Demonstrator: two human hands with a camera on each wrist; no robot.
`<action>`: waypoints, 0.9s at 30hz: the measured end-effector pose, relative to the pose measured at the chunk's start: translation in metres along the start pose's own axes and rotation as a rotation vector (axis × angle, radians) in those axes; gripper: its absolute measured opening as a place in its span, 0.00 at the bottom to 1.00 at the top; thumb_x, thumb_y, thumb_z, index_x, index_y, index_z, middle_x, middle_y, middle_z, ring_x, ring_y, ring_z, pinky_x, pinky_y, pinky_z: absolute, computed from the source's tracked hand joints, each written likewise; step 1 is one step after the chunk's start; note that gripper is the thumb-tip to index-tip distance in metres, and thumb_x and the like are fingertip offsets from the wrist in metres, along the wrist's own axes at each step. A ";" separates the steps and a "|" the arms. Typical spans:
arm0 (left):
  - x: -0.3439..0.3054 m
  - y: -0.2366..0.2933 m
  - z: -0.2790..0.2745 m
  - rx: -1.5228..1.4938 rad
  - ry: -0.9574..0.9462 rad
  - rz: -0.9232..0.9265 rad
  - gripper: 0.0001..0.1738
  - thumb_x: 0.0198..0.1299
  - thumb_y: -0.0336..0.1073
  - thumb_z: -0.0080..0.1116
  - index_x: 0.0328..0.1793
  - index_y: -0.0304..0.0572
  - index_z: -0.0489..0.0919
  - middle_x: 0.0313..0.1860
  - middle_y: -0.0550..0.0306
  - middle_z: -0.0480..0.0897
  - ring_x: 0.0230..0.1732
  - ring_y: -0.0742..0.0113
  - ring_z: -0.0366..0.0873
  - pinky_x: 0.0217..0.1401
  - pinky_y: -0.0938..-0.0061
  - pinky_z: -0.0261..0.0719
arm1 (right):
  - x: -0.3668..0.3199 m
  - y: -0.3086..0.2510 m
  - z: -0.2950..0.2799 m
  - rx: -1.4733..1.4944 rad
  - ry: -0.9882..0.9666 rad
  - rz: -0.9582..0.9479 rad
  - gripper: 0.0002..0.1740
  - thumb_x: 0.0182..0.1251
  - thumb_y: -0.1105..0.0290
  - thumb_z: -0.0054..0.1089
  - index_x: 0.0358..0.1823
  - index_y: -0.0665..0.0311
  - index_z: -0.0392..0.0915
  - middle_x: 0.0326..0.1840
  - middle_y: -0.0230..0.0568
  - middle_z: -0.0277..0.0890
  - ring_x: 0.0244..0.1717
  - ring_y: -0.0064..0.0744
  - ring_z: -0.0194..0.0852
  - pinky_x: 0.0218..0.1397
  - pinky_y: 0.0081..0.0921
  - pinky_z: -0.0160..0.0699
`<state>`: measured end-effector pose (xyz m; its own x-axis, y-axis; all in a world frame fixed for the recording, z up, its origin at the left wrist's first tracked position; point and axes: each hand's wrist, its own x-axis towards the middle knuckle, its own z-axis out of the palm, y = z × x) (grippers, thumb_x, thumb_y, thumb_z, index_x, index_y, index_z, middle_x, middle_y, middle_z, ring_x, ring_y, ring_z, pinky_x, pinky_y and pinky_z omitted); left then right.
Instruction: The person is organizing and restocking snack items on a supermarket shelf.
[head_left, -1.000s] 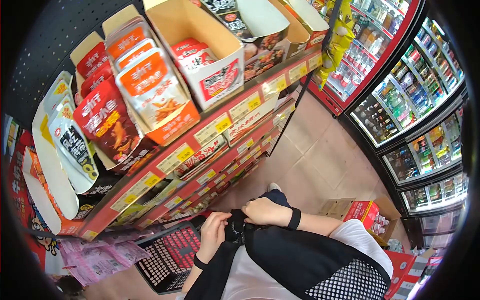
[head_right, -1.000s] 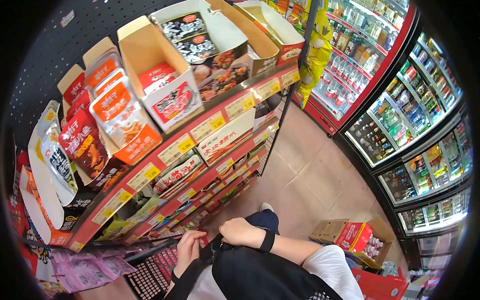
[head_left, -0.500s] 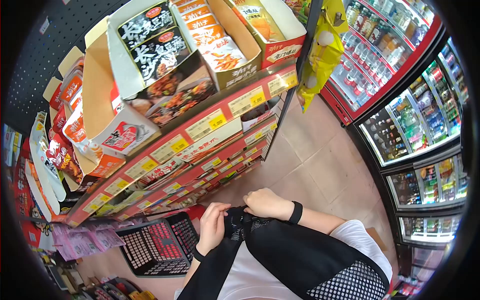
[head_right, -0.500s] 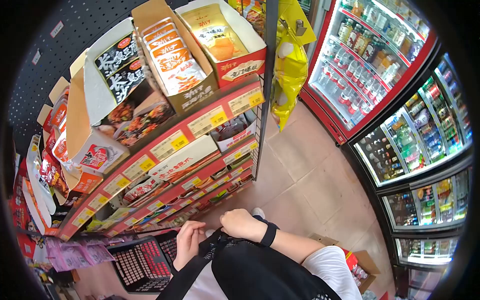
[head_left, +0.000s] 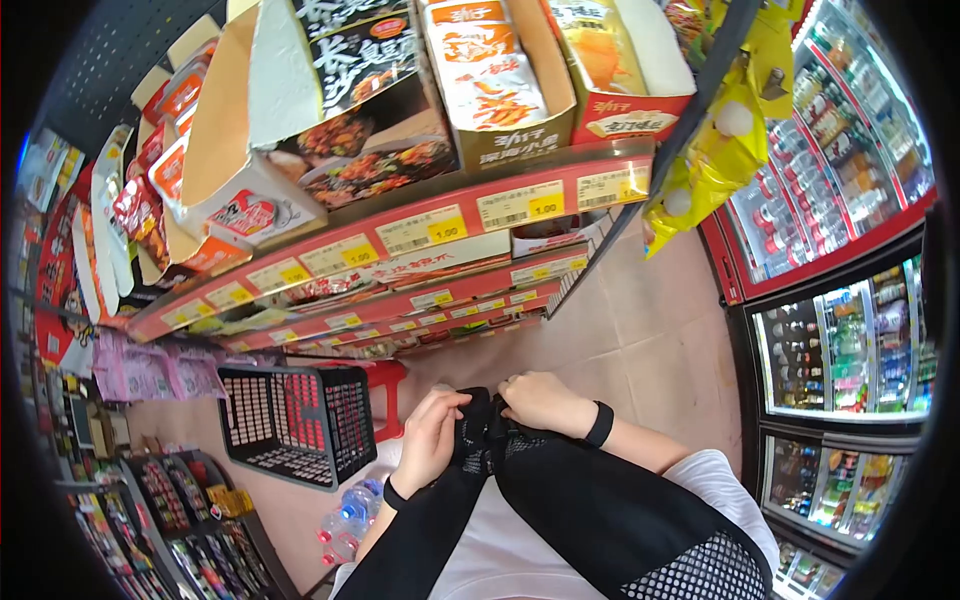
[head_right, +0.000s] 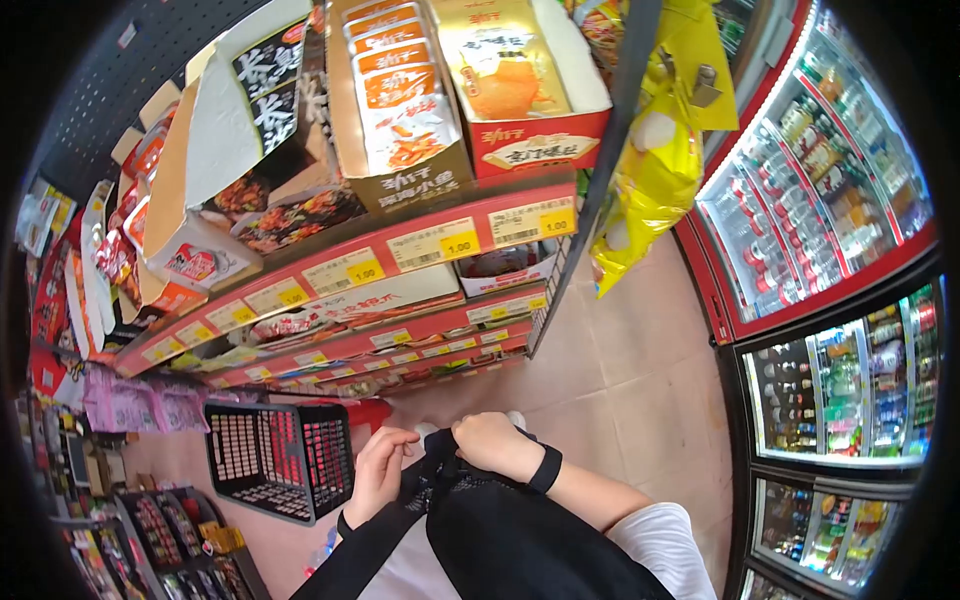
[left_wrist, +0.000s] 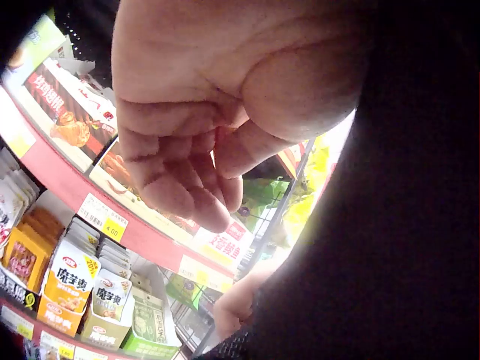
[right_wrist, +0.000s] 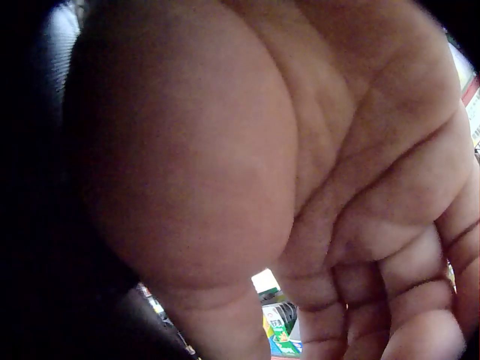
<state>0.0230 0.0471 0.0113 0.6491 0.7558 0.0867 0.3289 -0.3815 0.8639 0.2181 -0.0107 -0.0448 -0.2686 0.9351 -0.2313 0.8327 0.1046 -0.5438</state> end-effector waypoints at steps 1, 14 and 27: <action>-0.001 0.000 -0.001 0.005 0.006 -0.001 0.14 0.59 0.15 0.47 0.47 0.33 0.78 0.39 0.49 0.78 0.34 0.61 0.78 0.39 0.73 0.77 | 0.001 -0.001 0.000 0.000 0.002 -0.011 0.16 0.53 0.62 0.68 0.35 0.68 0.80 0.34 0.51 0.82 0.38 0.49 0.83 0.41 0.41 0.82; -0.015 -0.008 -0.016 0.010 0.066 -0.001 0.17 0.55 0.14 0.46 0.48 0.33 0.78 0.40 0.49 0.79 0.35 0.58 0.79 0.41 0.70 0.78 | 0.015 -0.016 -0.008 -0.028 -0.055 -0.014 0.15 0.57 0.62 0.66 0.35 0.68 0.78 0.35 0.50 0.81 0.40 0.50 0.82 0.42 0.42 0.81; -0.023 -0.008 -0.025 0.001 0.093 -0.033 0.17 0.54 0.15 0.47 0.48 0.35 0.77 0.41 0.49 0.78 0.36 0.57 0.79 0.41 0.68 0.78 | 0.037 -0.038 -0.079 0.315 0.645 -0.182 0.17 0.61 0.72 0.62 0.52 0.62 0.73 0.55 0.46 0.69 0.44 0.44 0.77 0.44 0.35 0.80</action>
<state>-0.0120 0.0461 0.0148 0.5716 0.8139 0.1039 0.3496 -0.3561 0.8666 0.2147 0.0467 0.0308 0.0295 0.9357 0.3515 0.5980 0.2653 -0.7564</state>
